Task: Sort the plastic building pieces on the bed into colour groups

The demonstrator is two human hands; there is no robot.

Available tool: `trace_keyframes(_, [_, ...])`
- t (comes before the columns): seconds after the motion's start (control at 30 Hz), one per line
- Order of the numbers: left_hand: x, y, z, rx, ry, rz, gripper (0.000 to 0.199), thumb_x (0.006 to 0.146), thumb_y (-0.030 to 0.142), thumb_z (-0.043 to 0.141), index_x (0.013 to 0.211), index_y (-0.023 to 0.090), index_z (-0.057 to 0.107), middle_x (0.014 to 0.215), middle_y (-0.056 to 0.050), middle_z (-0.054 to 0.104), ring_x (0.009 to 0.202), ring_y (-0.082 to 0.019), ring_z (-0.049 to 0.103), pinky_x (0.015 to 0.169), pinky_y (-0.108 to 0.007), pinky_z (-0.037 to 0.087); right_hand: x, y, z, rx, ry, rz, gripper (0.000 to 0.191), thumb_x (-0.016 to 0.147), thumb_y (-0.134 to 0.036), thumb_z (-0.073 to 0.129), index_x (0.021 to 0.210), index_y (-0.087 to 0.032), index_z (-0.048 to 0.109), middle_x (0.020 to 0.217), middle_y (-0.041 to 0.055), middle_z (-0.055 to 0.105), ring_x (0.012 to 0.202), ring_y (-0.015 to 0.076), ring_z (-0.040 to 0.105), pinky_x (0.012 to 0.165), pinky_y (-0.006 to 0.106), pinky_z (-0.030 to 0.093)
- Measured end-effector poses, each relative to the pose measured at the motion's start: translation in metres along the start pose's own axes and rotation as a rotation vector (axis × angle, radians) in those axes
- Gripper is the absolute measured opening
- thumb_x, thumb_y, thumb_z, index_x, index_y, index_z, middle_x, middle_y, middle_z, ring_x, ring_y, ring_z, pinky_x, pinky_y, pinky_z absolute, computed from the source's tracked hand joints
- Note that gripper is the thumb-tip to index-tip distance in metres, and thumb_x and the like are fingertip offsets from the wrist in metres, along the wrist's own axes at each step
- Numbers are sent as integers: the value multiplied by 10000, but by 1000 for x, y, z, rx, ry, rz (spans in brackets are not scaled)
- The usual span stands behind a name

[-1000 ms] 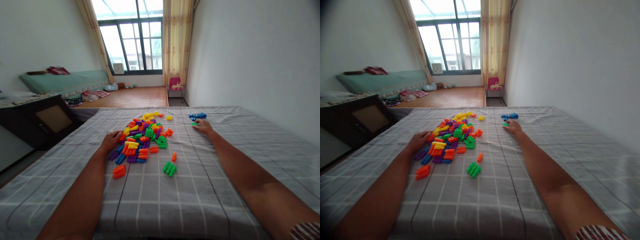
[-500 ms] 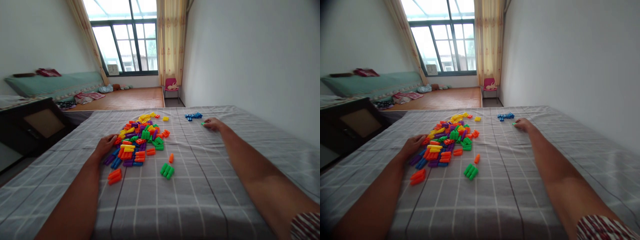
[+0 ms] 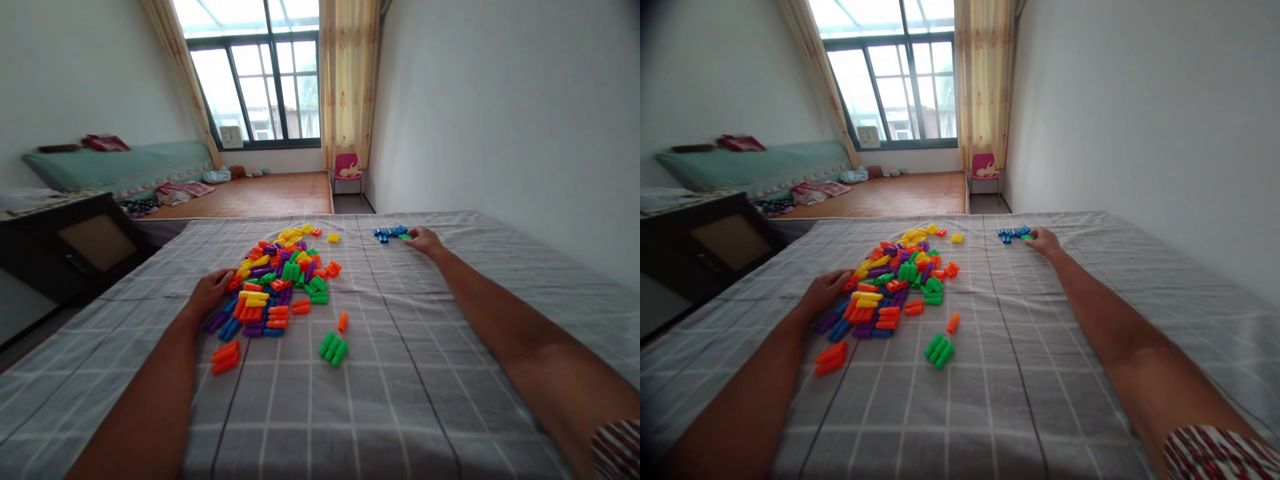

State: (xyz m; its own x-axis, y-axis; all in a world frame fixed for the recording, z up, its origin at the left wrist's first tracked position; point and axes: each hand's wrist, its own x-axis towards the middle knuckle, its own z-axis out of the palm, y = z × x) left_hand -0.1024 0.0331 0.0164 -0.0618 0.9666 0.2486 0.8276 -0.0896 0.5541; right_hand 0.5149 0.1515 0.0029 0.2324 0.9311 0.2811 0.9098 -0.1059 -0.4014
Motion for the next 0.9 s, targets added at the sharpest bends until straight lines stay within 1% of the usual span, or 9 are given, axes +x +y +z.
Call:
trace_keyframes(0.13, [0,0,0,-4,7,1,617,783,584,420,1120,162,718,1098,-68,733,1016,-269,660,869,-297,511,-21,-45,9,41,-94,-184,305,743,-403,677,958,-186,670,948,43,722,833,187,662,726,264,484])
trace_keyframes(0.23, [0,0,0,-16,9,2,608,782,580,428,1120,165,717,1090,-63,736,1014,-267,659,872,-297,509,-35,-68,15,22,-140,-260,318,766,-405,666,988,-178,652,957,55,719,812,176,658,713,257,479])
trace_keyframes(0.33, [0,0,0,-30,7,-1,607,781,574,434,1122,157,715,1085,-64,737,1015,-263,658,864,-288,510,-43,-78,22,-21,-170,-288,327,763,-374,675,1021,-177,636,973,63,719,844,179,658,725,252,471])
trace_keyframes(0.43, [-1,1,0,-30,8,0,609,780,568,430,1120,151,716,1072,-65,740,1008,-259,661,846,-279,516,-44,-74,26,-40,-183,-276,311,773,-361,655,1029,-185,634,989,60,719,875,190,657,726,253,463])
trace_keyframes(0.5, [-1,1,0,-18,10,8,609,782,564,420,1120,152,716,1065,-65,742,989,-256,668,842,-279,519,-40,-63,24,-61,-177,-245,308,773,-356,643,1033,-191,640,995,56,719,878,192,658,724,252,460])
trace_keyframes(0.57, [0,0,1,-4,15,17,606,786,563,412,1118,157,717,1068,-64,741,986,-256,670,847,-282,518,-34,-43,18,-101,-157,-185,320,760,-359,648,1034,-193,647,995,56,719,882,194,658,725,251,460])
trace_keyframes(0.7, [1,-3,1,10,22,27,597,785,571,417,1099,167,725,1070,-61,741,993,-259,670,849,-283,517,-18,14,-1,-198,-71,-17,345,750,-382,641,1036,-190,665,1006,78,718,913,218,655,742,272,466])
trace_keyframes(0.8, [2,-4,1,8,19,24,596,786,579,420,1097,172,725,1068,-58,742,984,-258,672,843,-283,519,-7,58,-15,-249,0,150,388,745,-378,634,1069,-169,674,1001,123,715,910,255,658,723,308,474])
trace_keyframes(0.9, [2,-5,1,6,11,16,611,788,591,414,1108,169,719,1100,-66,732,1015,-264,662,862,-293,511,1,86,-23,-263,27,247,397,732,-340,650,1081,-154,681,991,149,713,897,267,663,709,317,481])
